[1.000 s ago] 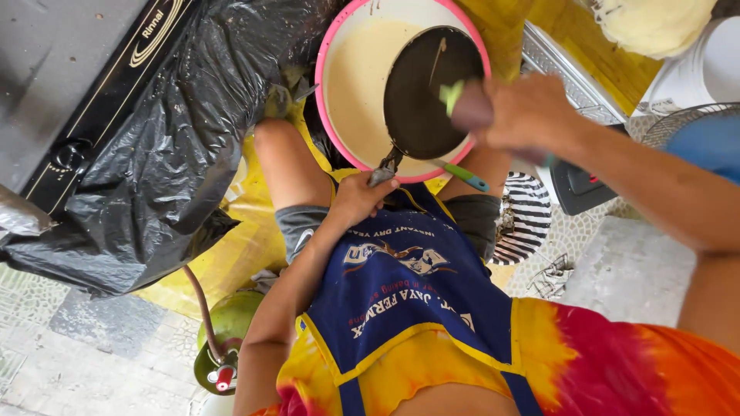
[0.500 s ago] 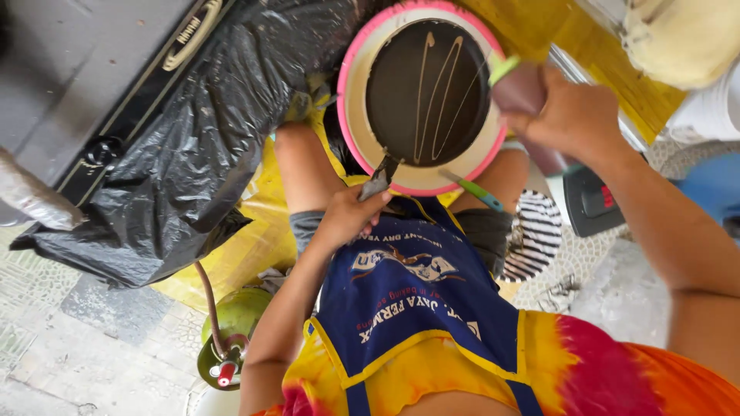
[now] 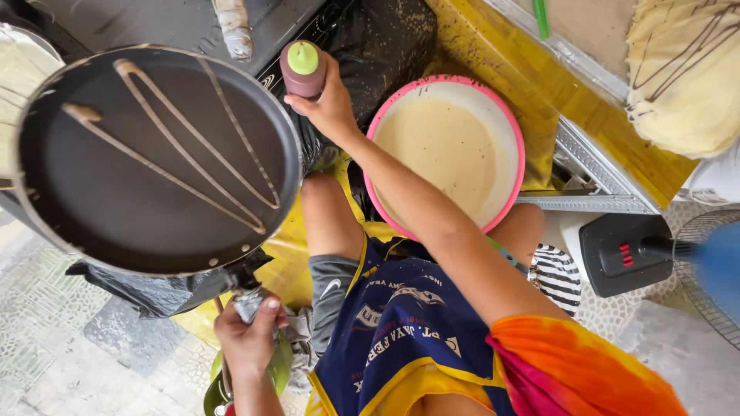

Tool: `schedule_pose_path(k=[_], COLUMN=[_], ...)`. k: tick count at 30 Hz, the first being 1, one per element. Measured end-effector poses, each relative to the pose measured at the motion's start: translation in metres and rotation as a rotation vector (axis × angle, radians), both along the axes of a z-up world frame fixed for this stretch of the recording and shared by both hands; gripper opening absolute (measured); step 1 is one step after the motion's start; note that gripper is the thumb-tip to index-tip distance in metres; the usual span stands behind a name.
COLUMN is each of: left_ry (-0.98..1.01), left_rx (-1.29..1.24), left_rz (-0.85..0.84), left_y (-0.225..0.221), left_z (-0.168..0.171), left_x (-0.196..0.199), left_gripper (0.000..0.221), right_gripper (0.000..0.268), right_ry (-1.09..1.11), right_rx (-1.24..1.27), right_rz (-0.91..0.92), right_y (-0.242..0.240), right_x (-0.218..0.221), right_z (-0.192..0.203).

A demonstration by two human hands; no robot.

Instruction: Prepare and cook thin crepes on multiple pans at a street food stall.

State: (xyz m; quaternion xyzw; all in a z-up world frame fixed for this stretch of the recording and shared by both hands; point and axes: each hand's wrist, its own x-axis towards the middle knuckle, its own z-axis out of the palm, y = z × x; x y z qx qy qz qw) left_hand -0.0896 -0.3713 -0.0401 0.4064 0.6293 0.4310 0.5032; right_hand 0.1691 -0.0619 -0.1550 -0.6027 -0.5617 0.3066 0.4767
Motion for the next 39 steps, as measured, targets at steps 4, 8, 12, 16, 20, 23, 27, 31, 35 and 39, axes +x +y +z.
schedule_pose_path(k=[4, 8, 12, 16, 20, 23, 27, 31, 35, 39], left_ry=[0.150, 0.142, 0.245, 0.282, 0.429, 0.618, 0.864, 1.250, 1.016, 0.144], left_rx=[-0.093, -0.091, -0.262, -0.320, -0.223, 0.005, 0.324, 0.809, 0.868, -0.387], left_rz=[-0.166, -0.269, -0.503, -0.664, -0.718, -0.724, -0.693, -0.592, -0.617, -0.749], left_y=[0.011, 0.027, 0.038, 0.052, 0.072, 0.089, 0.106, 0.124, 0.145, 0.145], left_z=[0.005, -0.018, -0.047, -0.061, -0.074, -0.102, -0.118, -0.119, -0.081, -0.077], left_x=[0.026, 0.056, 0.087, 0.115, 0.128, 0.126, 0.127, 0.135, 0.153, 0.176], left_gripper=[0.028, 0.033, 0.042, 0.043, 0.053, 0.058, 0.056, 0.047, 0.055, 0.046], right_gripper=[0.069, 0.058, 0.048, 0.029, 0.012, 0.003, 0.015, 0.038, 0.042, 0.044], right_ry=[-0.189, -1.026, -1.218, -1.711, -1.725, -1.811, -1.671, -1.252, -1.149, -1.282], right_rx=[-0.189, -0.355, -0.991, -0.220, -0.122, -0.046, -0.417, -0.725, -0.617, -0.337], right_rz=[0.168, 0.225, 0.144, 0.051, -0.027, -0.081, -0.117, -0.110, -0.203, -0.302], right_y=[-0.050, -0.241, -0.350, -0.364, -0.348, -0.357, -0.363, -0.364, -0.367, -0.360], right_x=[0.039, 0.180, 0.227, 0.269, 0.304, 0.333, 0.344, 0.329, 0.302, 0.276], right_z=[0.004, -0.060, -0.053, -0.010, -0.015, 0.027, 0.115, 0.172, 0.169, 0.157])
